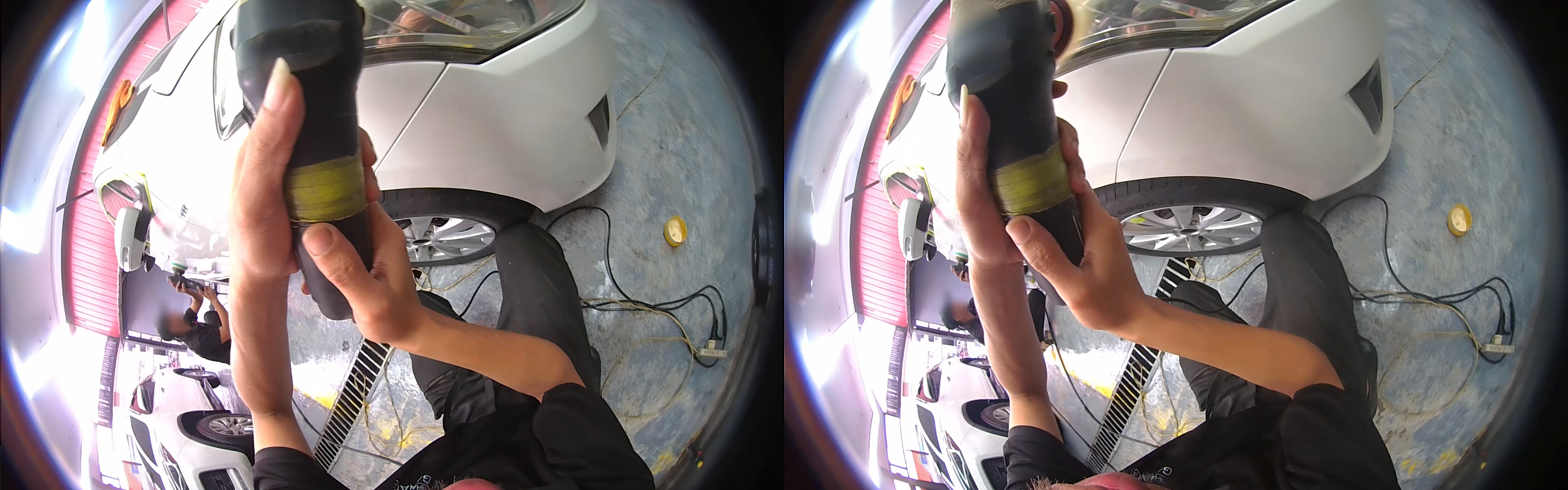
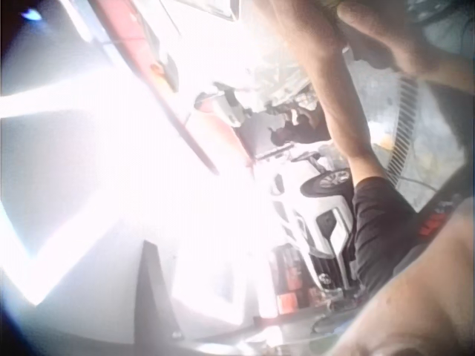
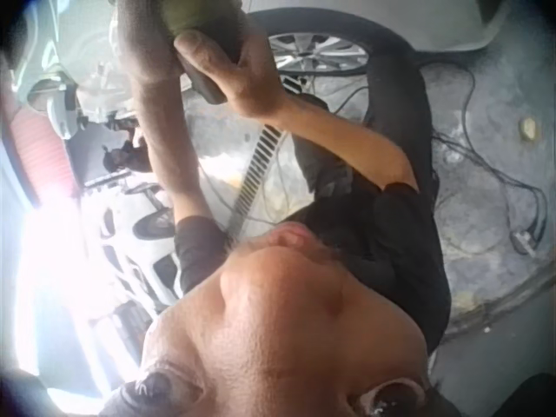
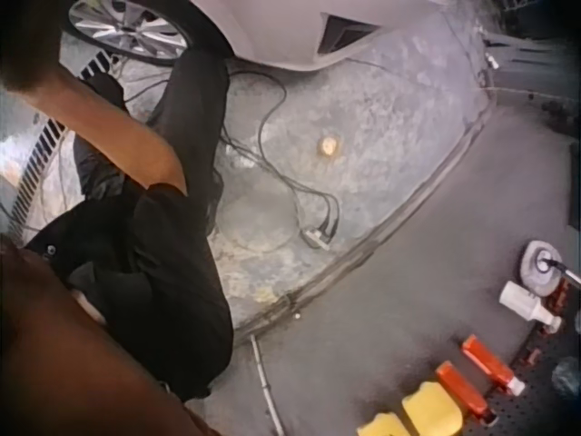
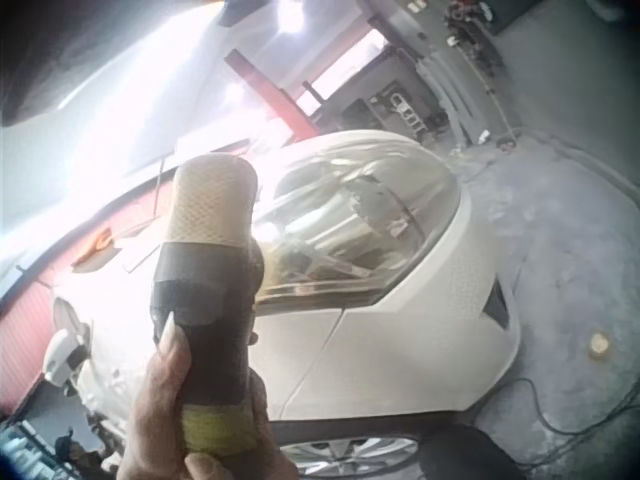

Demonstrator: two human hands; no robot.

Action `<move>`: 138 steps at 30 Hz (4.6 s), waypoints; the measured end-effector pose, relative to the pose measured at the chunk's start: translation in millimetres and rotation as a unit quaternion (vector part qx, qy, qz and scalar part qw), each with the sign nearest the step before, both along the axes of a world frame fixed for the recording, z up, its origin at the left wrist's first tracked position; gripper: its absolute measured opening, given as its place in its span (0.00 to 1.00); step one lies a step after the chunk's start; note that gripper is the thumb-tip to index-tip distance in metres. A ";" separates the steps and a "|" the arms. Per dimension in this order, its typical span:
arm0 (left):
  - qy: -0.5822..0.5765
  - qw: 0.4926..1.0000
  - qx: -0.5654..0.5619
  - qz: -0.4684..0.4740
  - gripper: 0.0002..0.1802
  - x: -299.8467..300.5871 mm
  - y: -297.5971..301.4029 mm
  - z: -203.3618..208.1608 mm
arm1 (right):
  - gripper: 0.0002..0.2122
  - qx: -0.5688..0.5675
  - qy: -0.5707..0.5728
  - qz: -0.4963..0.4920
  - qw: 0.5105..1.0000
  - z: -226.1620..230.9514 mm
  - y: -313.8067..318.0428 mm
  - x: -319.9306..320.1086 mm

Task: The person uses a rotary polisher with a buffing pad to polish the front bumper and headlight area of a white car. They move the tool in circular and sweeping motions across the surface, occasionally pausing to touch the area with their hand.

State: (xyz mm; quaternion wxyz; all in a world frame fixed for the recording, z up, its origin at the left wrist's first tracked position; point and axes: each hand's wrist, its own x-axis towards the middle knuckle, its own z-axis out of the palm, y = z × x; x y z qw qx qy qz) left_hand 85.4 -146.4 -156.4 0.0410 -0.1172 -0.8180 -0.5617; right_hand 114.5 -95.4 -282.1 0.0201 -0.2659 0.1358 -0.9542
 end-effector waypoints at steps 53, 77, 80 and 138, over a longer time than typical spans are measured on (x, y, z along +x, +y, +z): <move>0.044 0.994 0.099 0.020 0.46 5.3 -55.8 18.3 | 0.41 0.099 0.029 -0.036 0.994 26.5 -38.2 -15.9; 0.045 0.991 0.130 -0.004 0.48 -8.3 21.0 -22.4 | 0.39 0.134 0.039 -0.036 0.990 -12.1 50.7 -28.2; 0.069 0.981 0.177 0.029 0.49 -1.8 8.5 -32.4 | 0.39 0.222 0.066 0.036 0.972 -12.3 61.7 -32.4; -0.384 0.907 0.137 -0.102 0.44 -6.3 -91.3 75.2 | 0.29 0.507 -0.320 -0.084 0.796 122.7 2.5 36.9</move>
